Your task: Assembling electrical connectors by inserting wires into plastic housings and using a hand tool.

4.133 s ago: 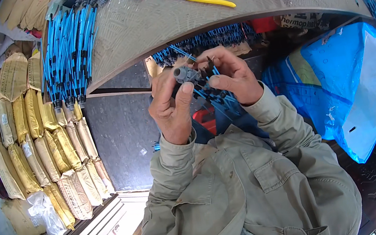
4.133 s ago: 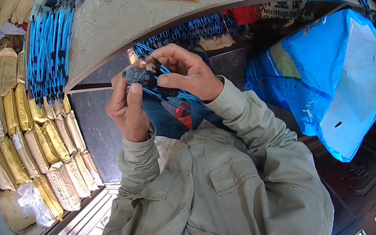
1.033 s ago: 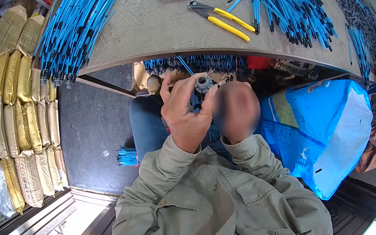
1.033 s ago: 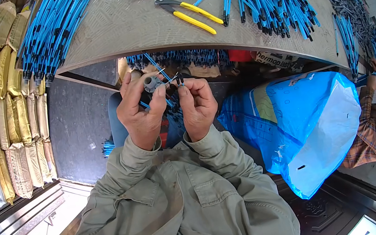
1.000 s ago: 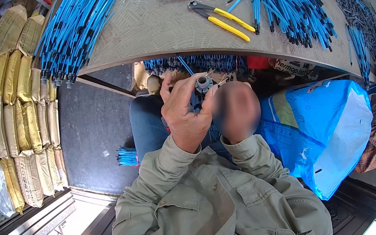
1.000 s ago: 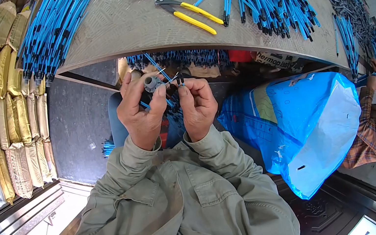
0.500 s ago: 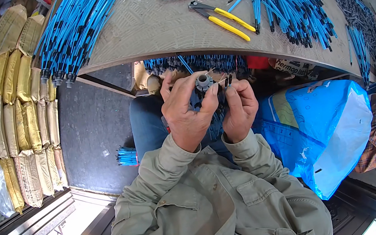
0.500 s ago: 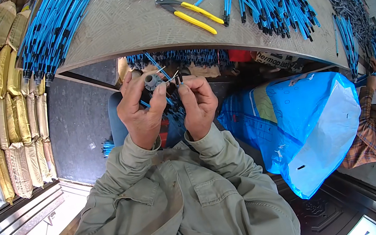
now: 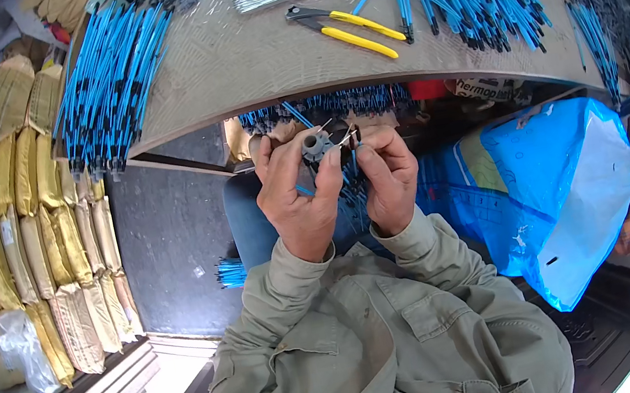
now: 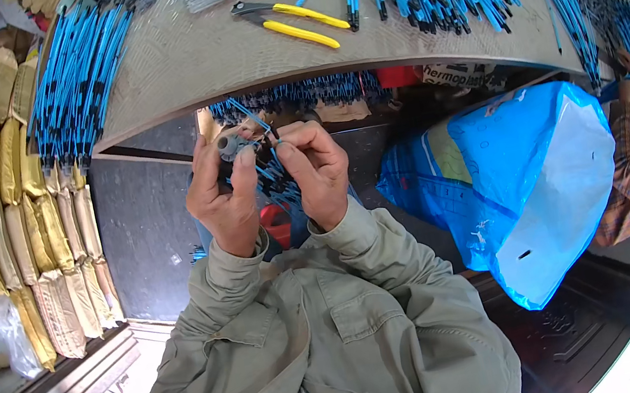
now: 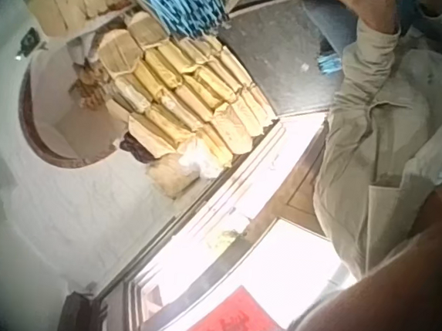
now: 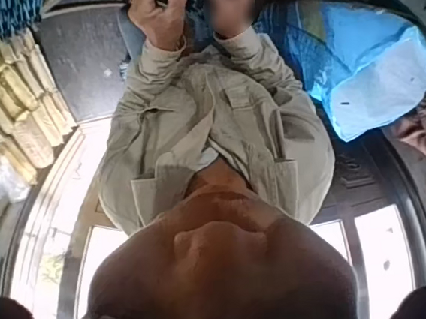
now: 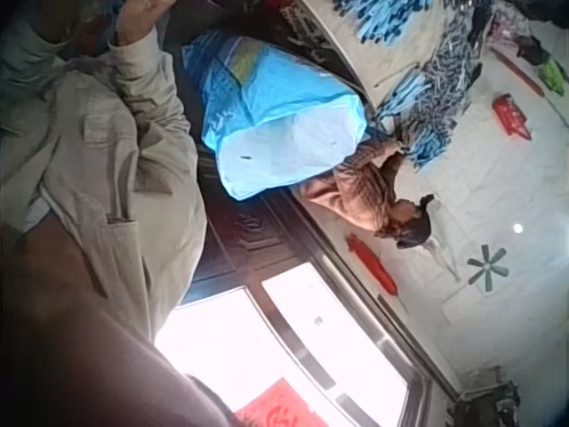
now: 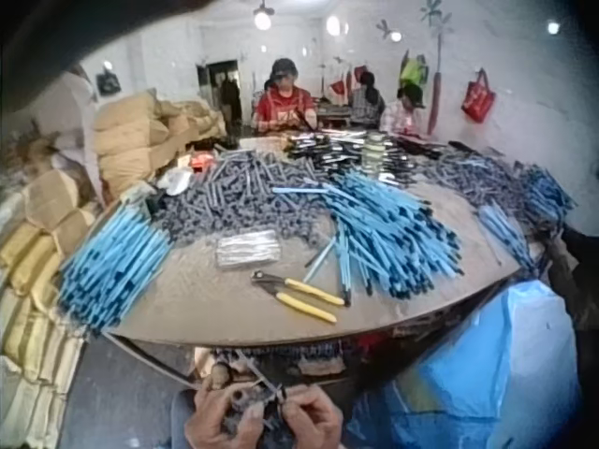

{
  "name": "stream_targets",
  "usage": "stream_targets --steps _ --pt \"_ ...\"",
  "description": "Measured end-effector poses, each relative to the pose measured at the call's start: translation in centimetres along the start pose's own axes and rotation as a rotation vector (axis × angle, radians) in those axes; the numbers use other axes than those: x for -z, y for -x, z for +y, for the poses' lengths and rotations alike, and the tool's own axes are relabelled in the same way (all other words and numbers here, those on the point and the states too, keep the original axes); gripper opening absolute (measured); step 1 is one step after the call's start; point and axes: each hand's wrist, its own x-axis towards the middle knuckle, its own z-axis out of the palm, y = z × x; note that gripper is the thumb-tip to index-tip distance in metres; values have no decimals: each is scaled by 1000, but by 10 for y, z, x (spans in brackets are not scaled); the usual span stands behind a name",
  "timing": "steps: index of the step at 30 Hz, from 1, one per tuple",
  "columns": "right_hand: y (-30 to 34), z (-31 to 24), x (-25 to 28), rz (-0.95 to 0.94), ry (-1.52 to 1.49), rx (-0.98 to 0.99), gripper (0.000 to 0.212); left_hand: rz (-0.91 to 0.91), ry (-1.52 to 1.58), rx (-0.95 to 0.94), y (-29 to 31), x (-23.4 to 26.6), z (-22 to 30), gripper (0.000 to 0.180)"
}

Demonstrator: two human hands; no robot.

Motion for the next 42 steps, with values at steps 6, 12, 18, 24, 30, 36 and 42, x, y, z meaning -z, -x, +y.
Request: stream_targets --steps 6,12,18,24,30,36,42 --pt "1 0 1 8 0 19 4 -11 -17 45 1 -1 4 21" --pt "2 0 4 17 9 1 6 -21 -9 51 2 -2 4 19" --pt "2 1 7 14 0 26 7 -37 32 60 1 -4 6 16" --pt "-2 -2 12 -92 119 30 12 -13 79 183 1 -4 11 18" --pt "-1 -4 12 -151 383 291 22 -20 181 211 2 1 6 19" --pt "1 -1 9 -169 436 199 31 -33 262 245 4 8 -3 28" --pt "0 -3 7 -204 533 294 36 -41 306 283 5 13 -6 31"
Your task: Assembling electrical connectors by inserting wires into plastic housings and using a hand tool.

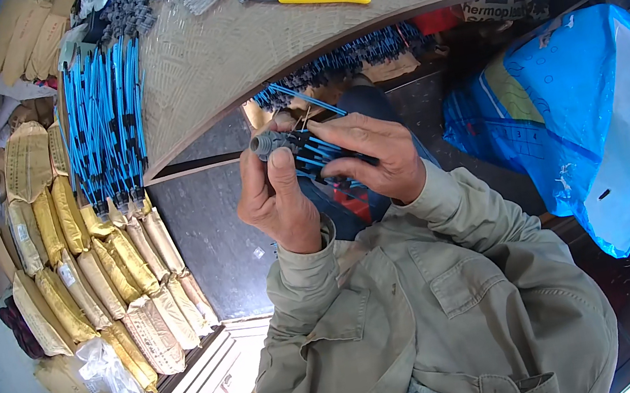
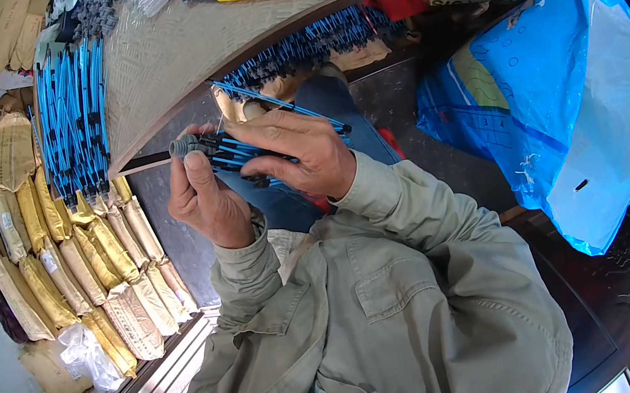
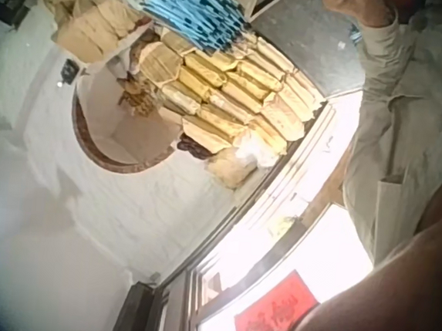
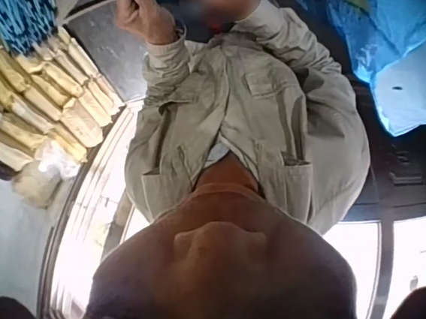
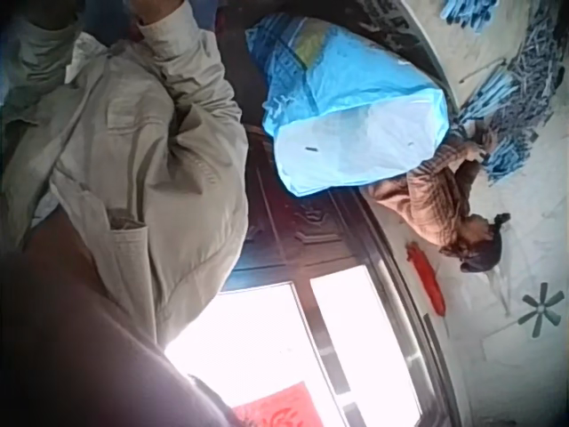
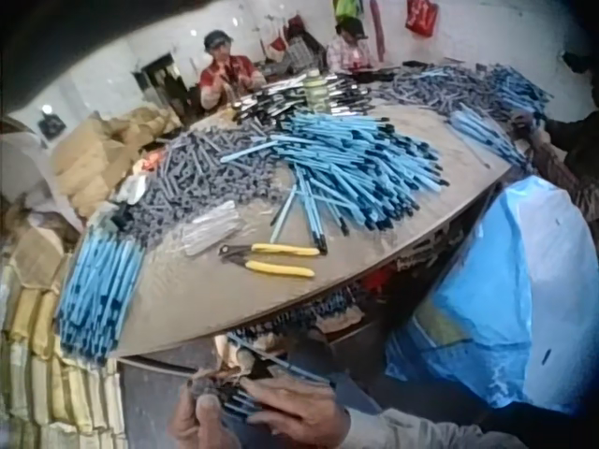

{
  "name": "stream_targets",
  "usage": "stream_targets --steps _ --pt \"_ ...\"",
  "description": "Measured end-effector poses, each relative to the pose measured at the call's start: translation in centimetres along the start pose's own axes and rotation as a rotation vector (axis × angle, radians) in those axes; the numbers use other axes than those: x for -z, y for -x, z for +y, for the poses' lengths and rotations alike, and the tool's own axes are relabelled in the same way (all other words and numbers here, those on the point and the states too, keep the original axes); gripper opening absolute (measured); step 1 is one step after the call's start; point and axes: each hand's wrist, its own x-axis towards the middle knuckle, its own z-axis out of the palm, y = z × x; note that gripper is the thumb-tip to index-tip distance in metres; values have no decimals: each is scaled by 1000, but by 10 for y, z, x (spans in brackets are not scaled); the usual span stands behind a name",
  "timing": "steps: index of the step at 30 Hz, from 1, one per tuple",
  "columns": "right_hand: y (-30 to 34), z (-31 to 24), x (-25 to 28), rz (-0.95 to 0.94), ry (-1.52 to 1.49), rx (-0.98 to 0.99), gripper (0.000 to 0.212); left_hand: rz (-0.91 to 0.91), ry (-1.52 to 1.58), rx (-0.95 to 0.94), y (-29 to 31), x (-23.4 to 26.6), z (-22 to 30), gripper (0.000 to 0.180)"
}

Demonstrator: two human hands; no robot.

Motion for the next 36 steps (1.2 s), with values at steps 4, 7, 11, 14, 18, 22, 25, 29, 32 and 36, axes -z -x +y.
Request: stream_targets --steps 4,7,11,14,18,22,25,29,32,36 --pt "1 5 0 -23 -81 -15 40 -2 -14 -3 0 1 -2 32" --pt "1 5 -1 -24 -109 -33 41 -12 -28 -8 0 4 -4 33" --pt "-3 9 4 -104 -141 -26 41 -38 -21 -6 2 7 -3 36" --pt "-15 23 15 -250 -171 -2 41 -57 4 -29 2 8 -2 37" --pt "-18 23 17 -304 -97 136 44 -2 46 -36 3 6 -4 36" --pt "-6 17 15 -293 115 253 49 -25 -60 -82 6 10 -3 36" --pt "3 4 15 -285 229 255 51 -76 -189 -175 6 11 -3 37" --pt "5 -8 14 -272 278 220 50 -123 -230 -206 12 12 4 34" --pt "9 -10 13 -258 266 207 48 -137 -228 -198 15 12 5 34" --pt "10 -11 14 -242 4 47 41 -155 -137 -215 18 11 0 36"
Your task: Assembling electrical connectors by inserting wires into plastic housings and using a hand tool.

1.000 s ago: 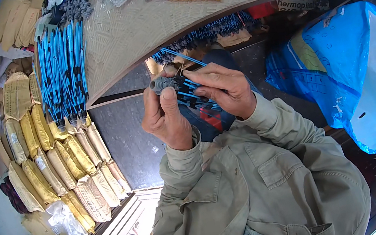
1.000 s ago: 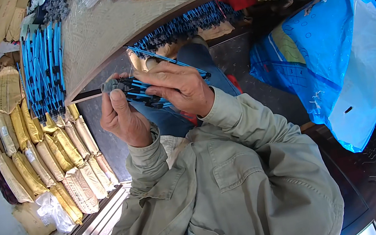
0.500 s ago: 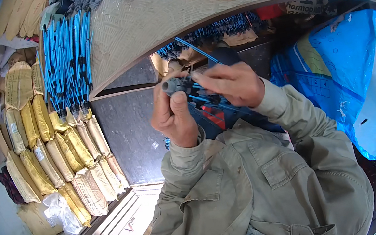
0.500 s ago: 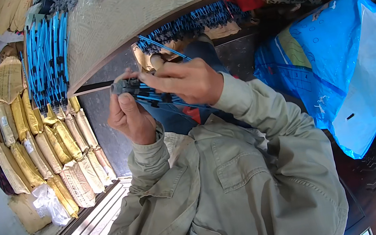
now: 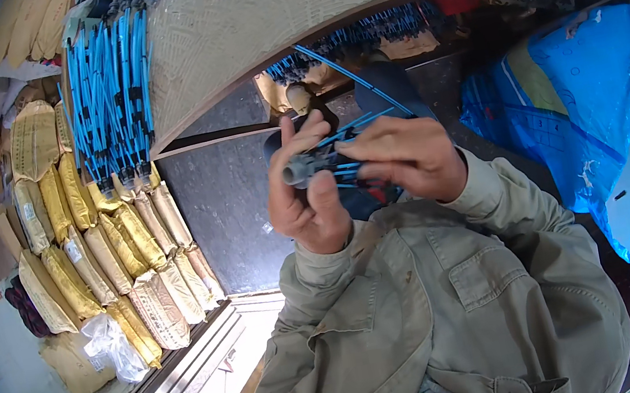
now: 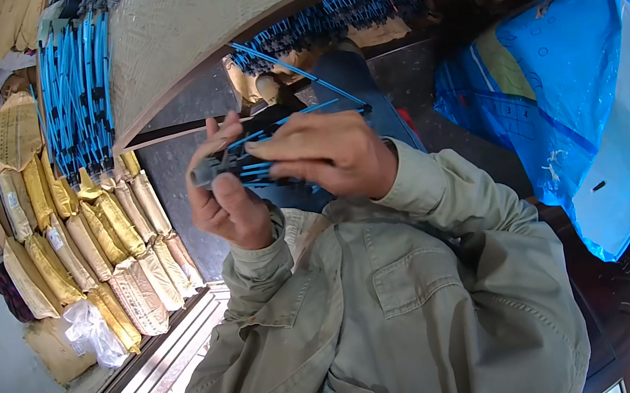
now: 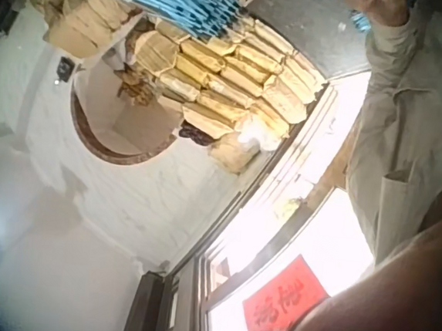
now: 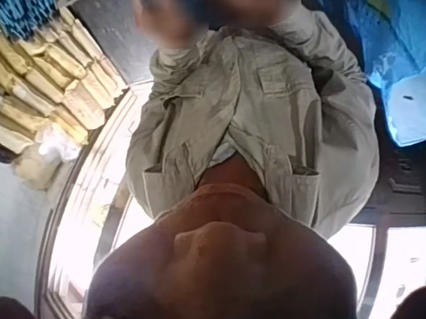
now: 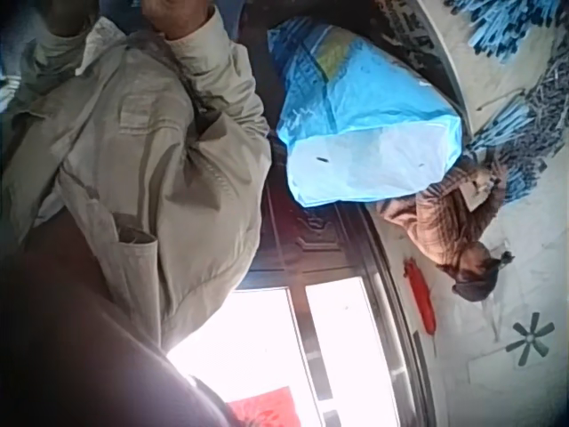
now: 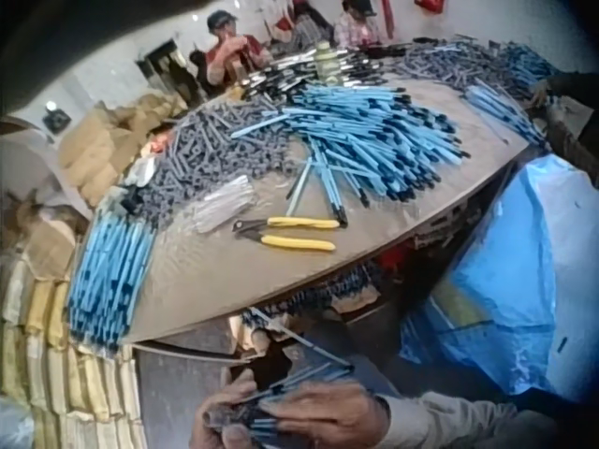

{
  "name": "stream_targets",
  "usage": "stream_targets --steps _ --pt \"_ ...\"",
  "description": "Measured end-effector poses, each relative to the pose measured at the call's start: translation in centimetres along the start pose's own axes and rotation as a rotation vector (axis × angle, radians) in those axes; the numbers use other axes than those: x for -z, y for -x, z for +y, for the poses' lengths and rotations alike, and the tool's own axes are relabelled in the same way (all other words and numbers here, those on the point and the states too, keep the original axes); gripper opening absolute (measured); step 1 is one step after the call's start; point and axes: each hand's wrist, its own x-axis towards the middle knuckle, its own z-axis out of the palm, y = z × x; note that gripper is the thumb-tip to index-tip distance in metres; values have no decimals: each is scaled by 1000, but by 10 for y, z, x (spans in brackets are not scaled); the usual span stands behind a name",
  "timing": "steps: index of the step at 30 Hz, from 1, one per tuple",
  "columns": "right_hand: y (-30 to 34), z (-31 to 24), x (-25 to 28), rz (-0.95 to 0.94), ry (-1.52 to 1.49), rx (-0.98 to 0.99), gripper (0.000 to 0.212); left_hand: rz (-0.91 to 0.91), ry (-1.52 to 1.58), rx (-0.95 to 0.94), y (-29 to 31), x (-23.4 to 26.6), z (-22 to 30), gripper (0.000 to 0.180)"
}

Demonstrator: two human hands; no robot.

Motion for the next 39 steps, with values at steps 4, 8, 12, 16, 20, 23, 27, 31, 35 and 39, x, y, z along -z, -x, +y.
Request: stream_targets --steps 4,8,12,16,20,23,27,31,35,39 --pt "2 4 -10 92 -4 -42 32 41 80 22 4 -2 -1 41" --pt "3 2 -11 120 226 29 22 74 96 49 8 -6 -2 44" --pt "-2 0 -3 -41 285 -30 17 78 102 64 8 -6 -3 45" --pt "-7 11 6 -145 203 -56 17 79 97 69 8 -9 -3 45" --pt "-15 19 11 -199 139 -7 21 92 97 81 9 -12 -1 45" --pt "-18 23 11 -258 62 73 22 93 113 79 9 -13 -2 45" --pt "-15 22 16 -293 139 139 22 56 138 55 10 -15 -1 46" --pt "-10 16 20 -292 213 117 23 5 130 19 7 -20 1 42" --pt "-11 7 28 -365 279 84 20 -14 47 -20 7 -21 7 29" --pt "-10 2 30 -338 166 -22 13 -44 -87 -42 5 -23 10 20"
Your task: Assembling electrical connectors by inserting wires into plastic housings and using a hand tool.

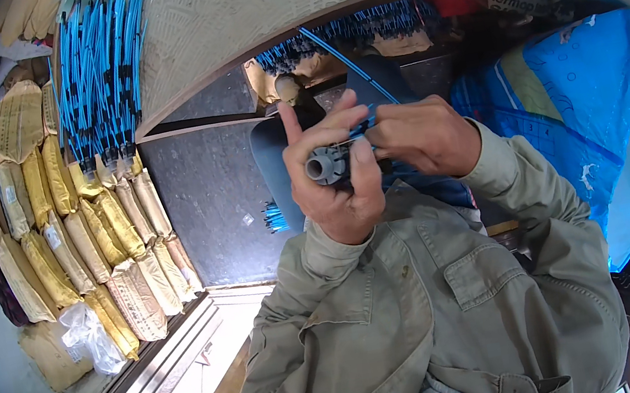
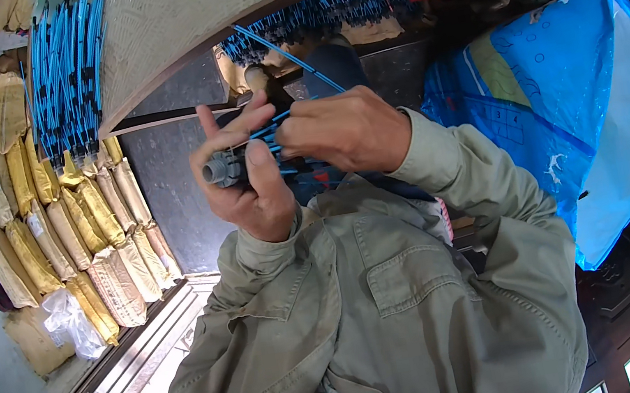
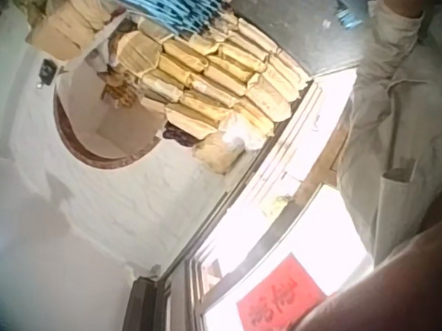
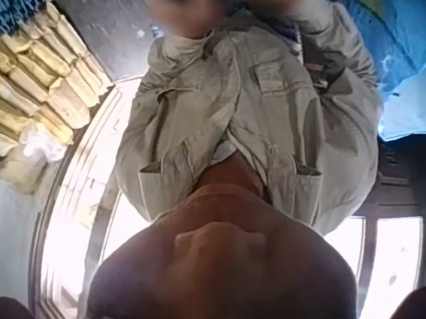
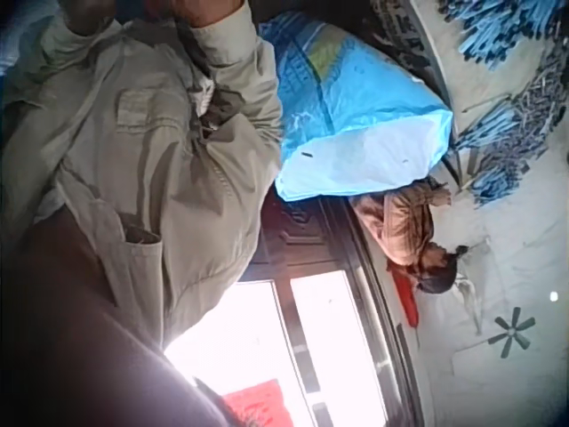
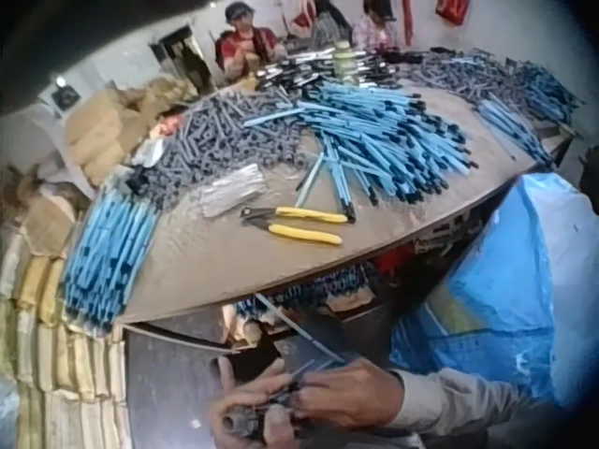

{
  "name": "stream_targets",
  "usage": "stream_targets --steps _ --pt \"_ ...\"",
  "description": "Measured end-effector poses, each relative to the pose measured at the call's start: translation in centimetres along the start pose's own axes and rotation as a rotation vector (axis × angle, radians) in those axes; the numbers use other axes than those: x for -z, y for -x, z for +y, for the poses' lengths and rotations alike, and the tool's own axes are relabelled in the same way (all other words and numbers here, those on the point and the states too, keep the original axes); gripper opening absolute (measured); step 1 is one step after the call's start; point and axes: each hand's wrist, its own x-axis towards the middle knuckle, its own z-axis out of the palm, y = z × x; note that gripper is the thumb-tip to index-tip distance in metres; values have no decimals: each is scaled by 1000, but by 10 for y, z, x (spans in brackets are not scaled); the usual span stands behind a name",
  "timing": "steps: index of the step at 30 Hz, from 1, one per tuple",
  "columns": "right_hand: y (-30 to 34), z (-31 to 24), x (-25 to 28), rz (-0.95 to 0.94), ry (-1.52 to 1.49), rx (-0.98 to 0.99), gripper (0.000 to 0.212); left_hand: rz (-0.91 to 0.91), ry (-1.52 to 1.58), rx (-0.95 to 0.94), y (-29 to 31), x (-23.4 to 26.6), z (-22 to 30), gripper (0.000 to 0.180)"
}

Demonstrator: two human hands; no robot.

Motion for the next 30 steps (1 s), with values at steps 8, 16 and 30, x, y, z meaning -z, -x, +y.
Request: stream_targets --steps 8,16,30 --pt "9 -2 -1 -54 -584 -413 17 20 51 -15 5 4 4 23" --pt "-16 19 2 -1 -611 -427 15 264 342 182 13 37 1 19" --pt "-62 15 -117 -716 -856 -282 35 230 97 64 54 144 28 24"
